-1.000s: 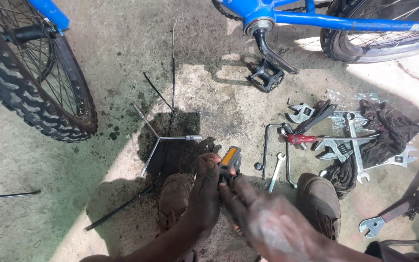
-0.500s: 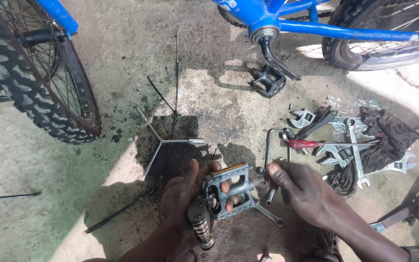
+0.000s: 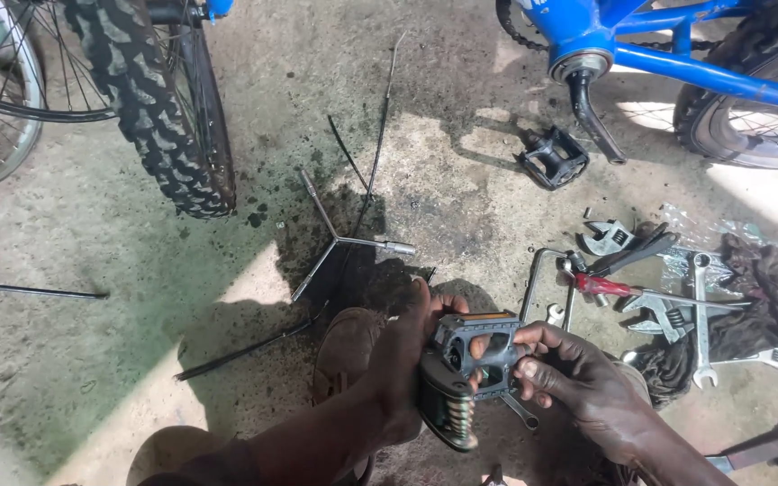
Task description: Reassembling the housing of a bicycle pedal using a multi-tool and a screwdriver on the floor.
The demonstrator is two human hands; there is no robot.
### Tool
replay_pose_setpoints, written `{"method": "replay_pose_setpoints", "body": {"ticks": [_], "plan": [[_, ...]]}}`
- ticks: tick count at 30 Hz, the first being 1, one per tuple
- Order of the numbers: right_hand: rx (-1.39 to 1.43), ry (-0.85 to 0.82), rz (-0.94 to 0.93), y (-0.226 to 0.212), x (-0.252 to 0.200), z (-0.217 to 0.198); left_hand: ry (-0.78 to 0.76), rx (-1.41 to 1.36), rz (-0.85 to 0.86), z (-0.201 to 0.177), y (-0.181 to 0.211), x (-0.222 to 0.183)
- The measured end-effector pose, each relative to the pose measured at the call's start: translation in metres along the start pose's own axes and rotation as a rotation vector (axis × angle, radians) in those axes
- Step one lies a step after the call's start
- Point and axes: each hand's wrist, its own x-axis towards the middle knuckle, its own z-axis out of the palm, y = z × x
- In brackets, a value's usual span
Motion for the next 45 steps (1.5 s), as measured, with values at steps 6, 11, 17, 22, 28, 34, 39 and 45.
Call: {"method": "replay_pose_setpoints", "body": {"ticks": [6, 11, 17, 22, 28, 34, 39, 45], "plan": [[0.055, -0.004, 0.126, 0.012, 0.009, -0.001, 0.118, 0.499, 0.133, 0.025, -0.001, -0.014], [0.334, -0.118, 0.079, 0.024, 0.015, -0.014, 0.044, 0.610, 0.218, 0.025, -0.008, -0.014], [0.577, -0.195, 0.041, 0.023, 0.013, -0.016, -0.017, 0.571, 0.223, 0.029, -0.006, -0.014], [0.261, -0.015, 0.158, 0.023, 0.015, -0.009, -0.061, 0.547, 0.221, 0.025, -0.007, -0.012], [0.174, -0.018, 0.085, 0.017, 0.012, -0.003, -0.066, 0.468, 0.196, 0.015, -0.008, -0.005], [-0.589, 0.102, -0.386, -0.015, -0.034, 0.004, 0.044, 0.382, 0.169, 0.015, -0.007, -0.005], [-0.328, 0.019, 0.400, -0.032, -0.050, 0.027, -0.025, 0.459, 0.225, 0.022, -0.007, -0.010], [-0.740, -0.178, -1.008, -0.035, -0.056, 0.034, -0.350, 0.678, 0.379, 0.027, 0.003, -0.017]]}}
